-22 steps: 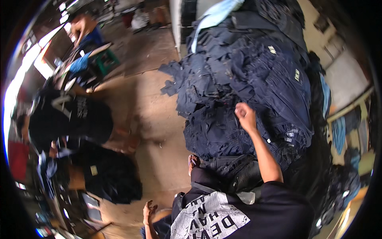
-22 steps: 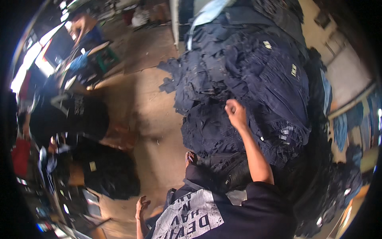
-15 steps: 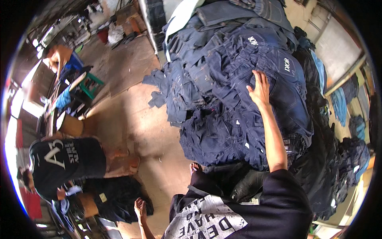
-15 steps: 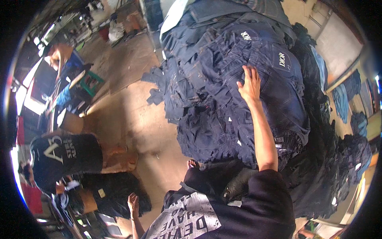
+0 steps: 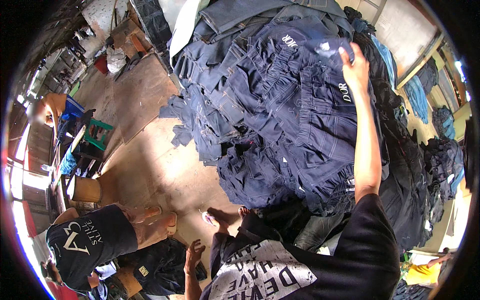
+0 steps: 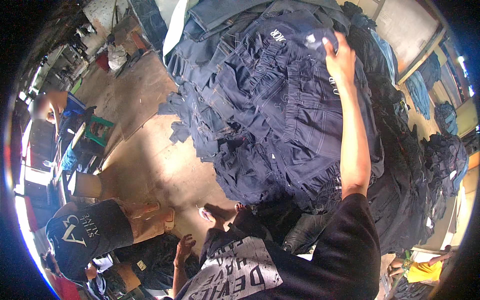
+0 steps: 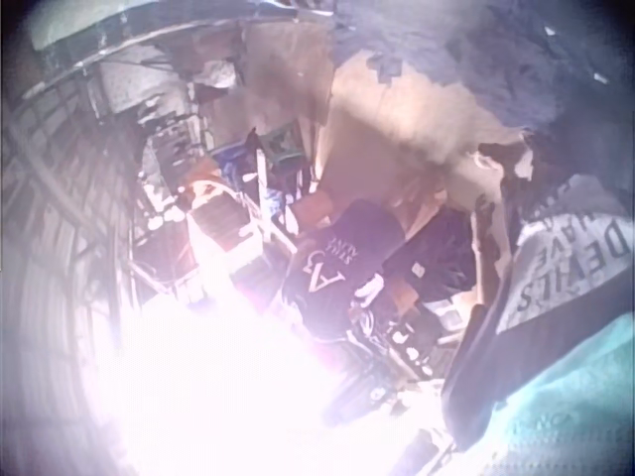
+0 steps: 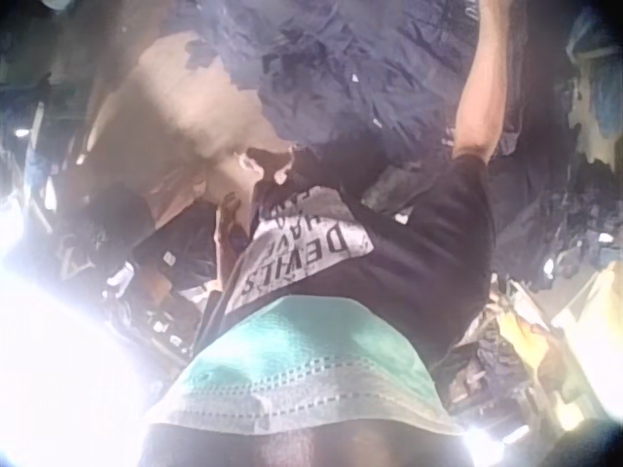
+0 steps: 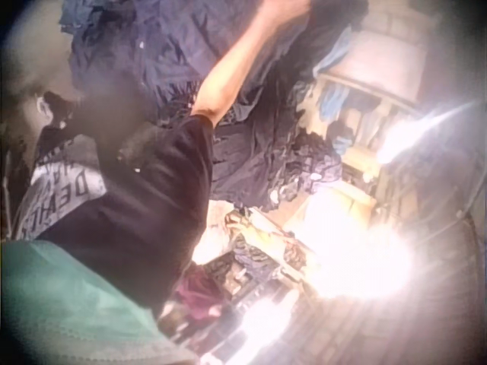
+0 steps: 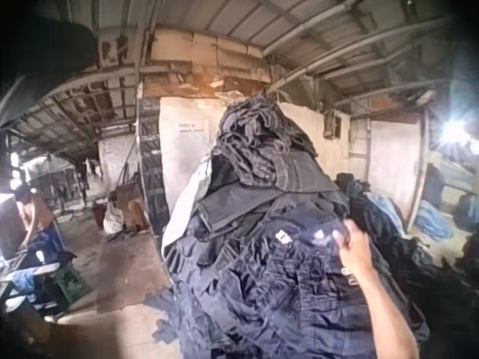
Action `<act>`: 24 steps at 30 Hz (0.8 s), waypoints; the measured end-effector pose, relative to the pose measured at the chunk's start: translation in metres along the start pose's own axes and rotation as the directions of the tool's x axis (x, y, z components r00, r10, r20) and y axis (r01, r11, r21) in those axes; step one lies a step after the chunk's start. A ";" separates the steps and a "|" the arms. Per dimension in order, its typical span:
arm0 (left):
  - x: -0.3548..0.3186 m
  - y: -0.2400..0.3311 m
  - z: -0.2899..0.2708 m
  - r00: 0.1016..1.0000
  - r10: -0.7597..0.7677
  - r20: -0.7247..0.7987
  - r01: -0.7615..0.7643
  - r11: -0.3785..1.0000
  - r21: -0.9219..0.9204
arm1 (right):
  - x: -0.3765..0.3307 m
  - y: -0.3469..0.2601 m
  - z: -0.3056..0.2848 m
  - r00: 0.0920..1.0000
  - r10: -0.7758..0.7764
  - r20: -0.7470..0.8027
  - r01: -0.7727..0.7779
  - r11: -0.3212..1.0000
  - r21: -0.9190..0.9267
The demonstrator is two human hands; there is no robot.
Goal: The person repeatedly picks up dark-colored garments from a large pile, briefly unfolds or turns them over, and places them into a nearby round basket. The person continues this cycle throughout the clip, handling items one at a time.
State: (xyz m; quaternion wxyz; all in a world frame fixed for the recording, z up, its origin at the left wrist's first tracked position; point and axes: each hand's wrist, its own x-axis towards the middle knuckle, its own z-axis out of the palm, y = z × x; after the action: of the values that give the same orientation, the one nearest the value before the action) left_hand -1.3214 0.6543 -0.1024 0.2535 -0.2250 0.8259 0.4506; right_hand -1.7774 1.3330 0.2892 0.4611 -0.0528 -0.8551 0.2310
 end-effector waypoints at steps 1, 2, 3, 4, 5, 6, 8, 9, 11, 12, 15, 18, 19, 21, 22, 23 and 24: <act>0.005 0.003 -0.002 0.999 -0.041 -0.004 0.041 0.997 -0.069 | 0.006 -0.012 -0.006 1.000 -0.023 0.018 0.023 0.999 -0.047; 0.012 0.007 -0.002 1.000 -0.006 0.006 0.006 0.997 -0.072 | 0.004 -0.023 -0.009 0.993 -0.122 0.002 0.122 0.989 -0.085; 0.017 0.011 -0.003 1.000 0.010 0.000 -0.010 0.999 -0.049 | -0.007 -0.034 -0.007 0.992 -0.109 0.059 0.114 0.989 -0.098; 0.023 0.015 -0.003 1.000 -0.012 -0.018 0.012 1.000 0.000 | -0.021 -0.042 -0.001 0.973 -0.224 0.062 0.228 0.970 -0.088; 0.027 0.019 -0.002 1.000 0.012 0.006 -0.012 0.999 0.048 | -0.044 -0.049 0.009 0.965 -0.242 0.098 0.248 0.968 -0.049; 0.033 0.022 -0.002 0.998 0.043 0.039 -0.044 0.999 0.023 | -0.068 -0.051 0.017 0.954 -0.179 0.239 0.192 0.981 -0.032; 0.041 0.028 -0.003 0.994 0.035 0.106 -0.040 0.998 0.049 | -0.118 -0.048 0.034 0.900 -0.228 0.372 0.282 0.954 -0.099; 0.045 0.030 -0.005 0.991 0.051 0.128 -0.058 0.997 0.048 | -0.136 -0.042 0.040 0.871 -0.230 0.434 0.306 0.945 -0.112; 0.051 0.032 -0.009 0.992 0.080 0.094 -0.083 0.996 0.028 | -0.149 -0.031 0.037 0.861 -0.284 0.422 0.327 0.945 -0.032; 0.053 0.031 -0.012 0.994 0.079 0.071 -0.081 0.996 0.025 | -0.146 -0.027 0.029 0.881 -0.242 0.407 0.271 0.962 -0.015; 0.056 0.025 -0.020 0.998 0.051 0.033 -0.050 0.999 -0.020 | -0.091 -0.029 -0.021 0.911 -0.009 0.412 0.025 0.999 -0.034; 0.060 0.019 -0.024 0.996 0.054 0.067 -0.058 0.997 0.058 | -0.048 -0.049 -0.076 0.896 -0.193 0.400 0.277 0.947 -0.163; 0.062 0.018 -0.023 0.996 0.026 0.080 -0.034 0.994 0.102 | -0.052 -0.057 -0.083 0.862 -0.177 0.476 0.298 0.935 -0.193; 0.068 0.015 -0.020 0.989 0.030 0.144 -0.044 0.995 0.092 | -0.084 -0.067 -0.083 0.771 -0.106 0.628 0.372 0.876 -0.308; 0.072 0.015 -0.019 0.985 0.010 0.173 -0.029 0.994 0.104 | -0.112 -0.067 -0.078 0.680 -0.079 0.729 0.447 0.833 -0.327; 0.077 0.015 -0.017 0.979 0.060 0.194 -0.078 0.993 0.084 | -0.145 -0.066 -0.061 0.644 -0.066 0.762 0.447 0.841 -0.305; 0.082 0.015 -0.016 0.977 0.086 0.196 -0.097 0.994 0.049 | -0.180 -0.064 -0.046 0.578 0.009 0.816 0.547 0.738 -0.395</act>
State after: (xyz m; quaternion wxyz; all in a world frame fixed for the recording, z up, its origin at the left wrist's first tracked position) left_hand -1.3970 0.6363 -0.1360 0.3180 -0.1345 0.8196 0.4572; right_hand -1.6296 1.2378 0.2017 0.0349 0.0455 -0.9888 -0.1377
